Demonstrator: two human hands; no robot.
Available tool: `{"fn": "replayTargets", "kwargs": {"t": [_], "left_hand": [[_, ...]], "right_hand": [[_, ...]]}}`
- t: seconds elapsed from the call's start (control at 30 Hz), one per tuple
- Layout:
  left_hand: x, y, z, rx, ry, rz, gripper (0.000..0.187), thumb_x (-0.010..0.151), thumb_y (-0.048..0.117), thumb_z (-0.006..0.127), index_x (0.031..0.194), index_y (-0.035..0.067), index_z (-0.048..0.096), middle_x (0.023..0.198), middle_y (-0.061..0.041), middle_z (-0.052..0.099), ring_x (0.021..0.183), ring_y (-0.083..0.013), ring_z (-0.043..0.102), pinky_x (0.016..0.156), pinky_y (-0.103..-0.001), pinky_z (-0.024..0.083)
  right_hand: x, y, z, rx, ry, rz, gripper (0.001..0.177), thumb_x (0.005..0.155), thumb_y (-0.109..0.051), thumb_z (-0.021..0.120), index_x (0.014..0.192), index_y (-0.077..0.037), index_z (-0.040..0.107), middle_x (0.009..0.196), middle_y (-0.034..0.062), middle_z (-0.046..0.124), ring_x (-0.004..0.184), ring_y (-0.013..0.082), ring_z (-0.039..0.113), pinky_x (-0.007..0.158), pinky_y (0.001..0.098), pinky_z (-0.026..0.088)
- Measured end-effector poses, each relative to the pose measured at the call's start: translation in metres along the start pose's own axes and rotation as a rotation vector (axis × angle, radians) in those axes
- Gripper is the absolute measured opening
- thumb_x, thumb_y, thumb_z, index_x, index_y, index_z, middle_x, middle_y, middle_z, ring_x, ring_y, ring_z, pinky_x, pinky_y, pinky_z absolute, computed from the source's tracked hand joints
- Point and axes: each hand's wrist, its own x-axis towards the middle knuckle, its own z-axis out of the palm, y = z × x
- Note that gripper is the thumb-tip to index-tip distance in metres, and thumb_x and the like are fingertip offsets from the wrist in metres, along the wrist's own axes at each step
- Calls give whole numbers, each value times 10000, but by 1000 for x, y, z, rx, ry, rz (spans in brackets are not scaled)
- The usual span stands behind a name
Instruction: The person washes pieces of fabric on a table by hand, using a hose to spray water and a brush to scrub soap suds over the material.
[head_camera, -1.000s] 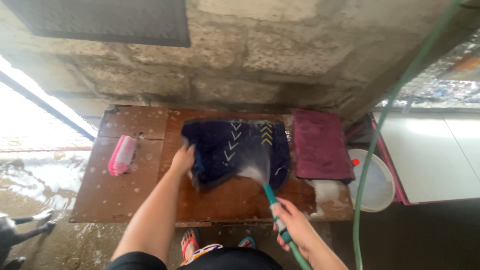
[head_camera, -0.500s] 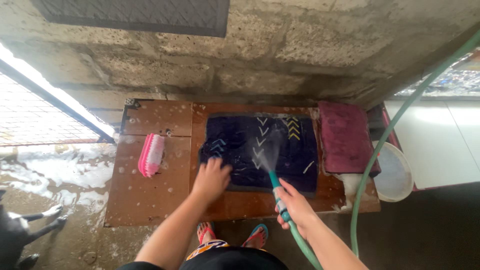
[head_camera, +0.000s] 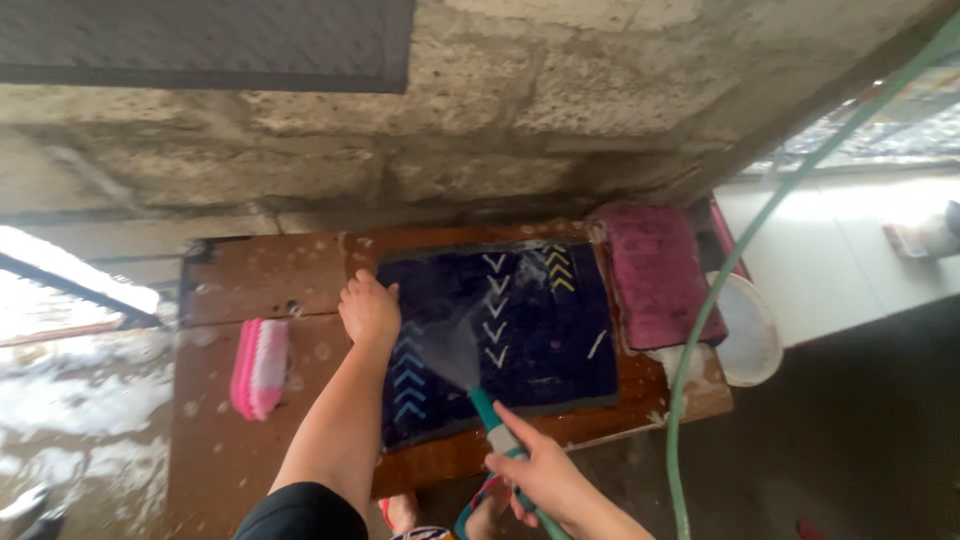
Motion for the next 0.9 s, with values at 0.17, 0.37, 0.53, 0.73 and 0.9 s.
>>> {"fn": "replayTargets", "kwargs": {"t": [0.17, 0.37, 0.53, 0.73, 0.9], "left_hand": [[37, -10, 16, 55, 2, 75, 367, 1019, 326, 635, 1171, 0, 562, 1126, -182, 697, 1128, -340, 634, 941, -478, 509], [15, -9, -37, 248, 144, 51, 346, 1010, 314, 614, 1223, 42, 589, 1232, -165, 651, 1205, -334, 582, 1010, -486, 459], [-77, 2, -35, 200, 100, 576, 613, 927, 411, 581, 1450, 104, 489, 1539, -181, 418, 1407, -355, 404, 1133, -514, 344], [-136, -39, -25, 109, 54, 564, 669, 929, 424, 573, 1497, 101, 428, 1590, -190, 357, 1474, -334, 309, 1144, -518, 309], [-156, -68, -28, 51, 124, 549, 647, 953, 379, 576, 1505, 71, 437, 1589, -160, 414, 1488, -311, 355, 1165, -497, 329]], "right_hand": [[28, -26, -46, -371, 321, 128, 804, 950, -274, 654, 1564, -540, 209, 1052, 9, 691, 517, 201, 675, 451, 363, 575], [35, -56, -108, -780, 540, 112, 682, 1016, -368, 567, 1607, -474, 244, 788, 170, 753, 524, 233, 660, 521, 365, 538], [41, -75, -79, -645, 341, 29, 659, 1010, -388, 524, 1617, -442, 270, 762, 194, 707, 514, 208, 640, 479, 358, 556], [57, -105, -120, -636, 502, 48, 645, 1010, -351, 513, 1608, -373, 272, 935, 112, 757, 497, 232, 638, 466, 380, 551], [47, -67, -98, -658, 397, 54, 638, 1008, -384, 535, 1604, -407, 308, 879, 148, 749, 500, 189, 635, 470, 349, 541]]}}
